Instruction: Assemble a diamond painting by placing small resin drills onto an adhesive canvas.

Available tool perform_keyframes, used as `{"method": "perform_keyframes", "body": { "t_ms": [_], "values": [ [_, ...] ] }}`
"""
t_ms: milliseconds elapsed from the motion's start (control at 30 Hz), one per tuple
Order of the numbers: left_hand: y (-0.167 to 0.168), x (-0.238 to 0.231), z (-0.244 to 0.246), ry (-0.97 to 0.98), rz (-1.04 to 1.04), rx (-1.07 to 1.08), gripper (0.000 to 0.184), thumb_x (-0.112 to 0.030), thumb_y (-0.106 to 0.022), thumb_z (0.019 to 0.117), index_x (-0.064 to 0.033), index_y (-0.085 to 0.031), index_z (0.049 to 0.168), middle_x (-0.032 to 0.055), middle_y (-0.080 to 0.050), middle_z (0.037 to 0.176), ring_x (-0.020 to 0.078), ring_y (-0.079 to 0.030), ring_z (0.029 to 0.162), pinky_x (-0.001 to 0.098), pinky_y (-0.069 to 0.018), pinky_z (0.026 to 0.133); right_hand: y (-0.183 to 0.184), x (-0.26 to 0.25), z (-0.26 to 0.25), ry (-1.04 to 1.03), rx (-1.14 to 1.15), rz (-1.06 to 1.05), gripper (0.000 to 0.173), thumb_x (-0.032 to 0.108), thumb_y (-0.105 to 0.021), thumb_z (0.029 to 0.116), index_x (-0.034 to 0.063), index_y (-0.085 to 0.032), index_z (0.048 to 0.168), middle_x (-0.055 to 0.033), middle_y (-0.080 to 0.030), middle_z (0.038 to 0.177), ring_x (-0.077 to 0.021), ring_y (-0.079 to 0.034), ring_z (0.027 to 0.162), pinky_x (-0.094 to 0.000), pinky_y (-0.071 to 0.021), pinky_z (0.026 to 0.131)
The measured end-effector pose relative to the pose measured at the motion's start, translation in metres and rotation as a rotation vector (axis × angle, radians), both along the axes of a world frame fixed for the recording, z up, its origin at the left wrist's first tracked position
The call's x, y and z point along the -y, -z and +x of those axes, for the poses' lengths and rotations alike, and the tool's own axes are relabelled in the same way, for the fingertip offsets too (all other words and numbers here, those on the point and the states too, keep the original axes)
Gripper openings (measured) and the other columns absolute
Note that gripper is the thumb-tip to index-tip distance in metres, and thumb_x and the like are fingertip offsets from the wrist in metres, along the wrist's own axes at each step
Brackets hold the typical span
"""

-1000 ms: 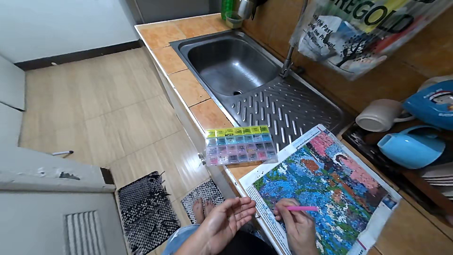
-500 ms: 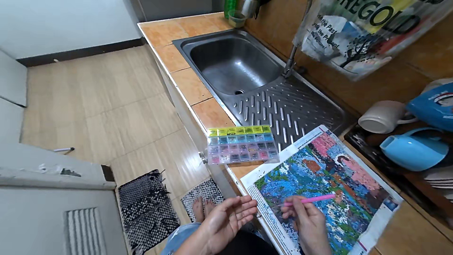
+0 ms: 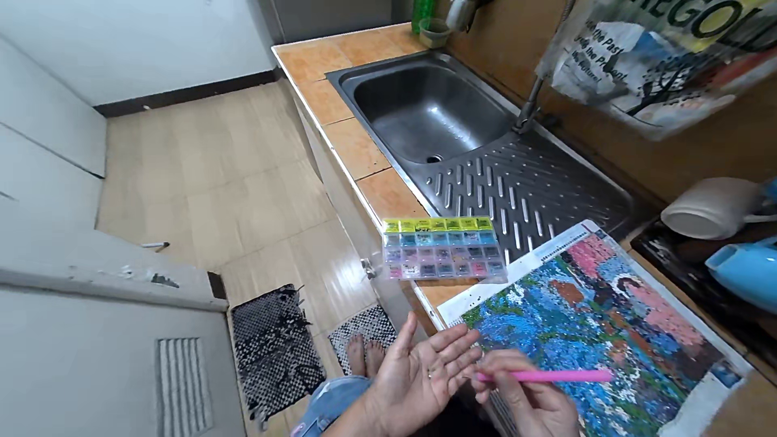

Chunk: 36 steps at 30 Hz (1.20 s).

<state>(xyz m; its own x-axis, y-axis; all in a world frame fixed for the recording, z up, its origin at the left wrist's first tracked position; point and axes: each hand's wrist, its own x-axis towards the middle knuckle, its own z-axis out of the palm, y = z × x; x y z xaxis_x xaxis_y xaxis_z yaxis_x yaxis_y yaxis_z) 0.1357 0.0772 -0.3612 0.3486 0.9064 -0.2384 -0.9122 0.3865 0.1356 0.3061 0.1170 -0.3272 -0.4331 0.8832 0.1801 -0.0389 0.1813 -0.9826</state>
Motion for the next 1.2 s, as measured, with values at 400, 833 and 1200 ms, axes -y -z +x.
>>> {"method": "perform_keyframes", "body": {
  "t_ms": [400, 833, 1200],
  "values": [
    [-0.001, 0.005, 0.003, -0.015, 0.031, 0.077, 0.081, -0.065, -0.010, 0.1028, -0.0081, -0.056, 0.138, 0.0084, -0.065, 0.137, 0.0197, -0.063, 0.126, 0.0345, -0.0509, 0.102, 0.010, 0.005, -0.020, -0.096, 0.054, 0.205, 0.018, 0.029, -0.058, 0.1041, 0.0171, -0.072, 0.101, 0.0107, -0.071, 0.103, 0.0039, -0.066, 0.097, -0.0152, -0.0562, 0.084],
    [-0.008, 0.006, 0.005, -0.043, -0.024, 0.042, 0.080, -0.060, -0.003, 0.1043, -0.0083, -0.055, 0.137, 0.0074, -0.068, 0.132, 0.0188, -0.065, 0.122, 0.0342, -0.0519, 0.100, 0.013, 0.007, -0.023, -0.112, 0.067, 0.224, 0.019, 0.030, -0.058, 0.1039, 0.0157, -0.071, 0.101, 0.0096, -0.071, 0.102, 0.0037, -0.065, 0.098, -0.0145, -0.0554, 0.085],
    [-0.009, 0.007, 0.007, -0.038, -0.012, 0.049, 0.078, -0.060, -0.004, 0.1045, -0.0072, -0.051, 0.139, 0.0070, -0.068, 0.131, 0.0183, -0.065, 0.121, 0.0327, -0.0524, 0.099, 0.008, 0.009, -0.023, -0.087, 0.129, 0.135, 0.024, 0.021, -0.060, 0.1024, 0.0031, -0.072, 0.091, 0.0031, -0.072, 0.095, 0.0046, -0.066, 0.090, -0.0148, -0.0562, 0.082]
  ]
}}
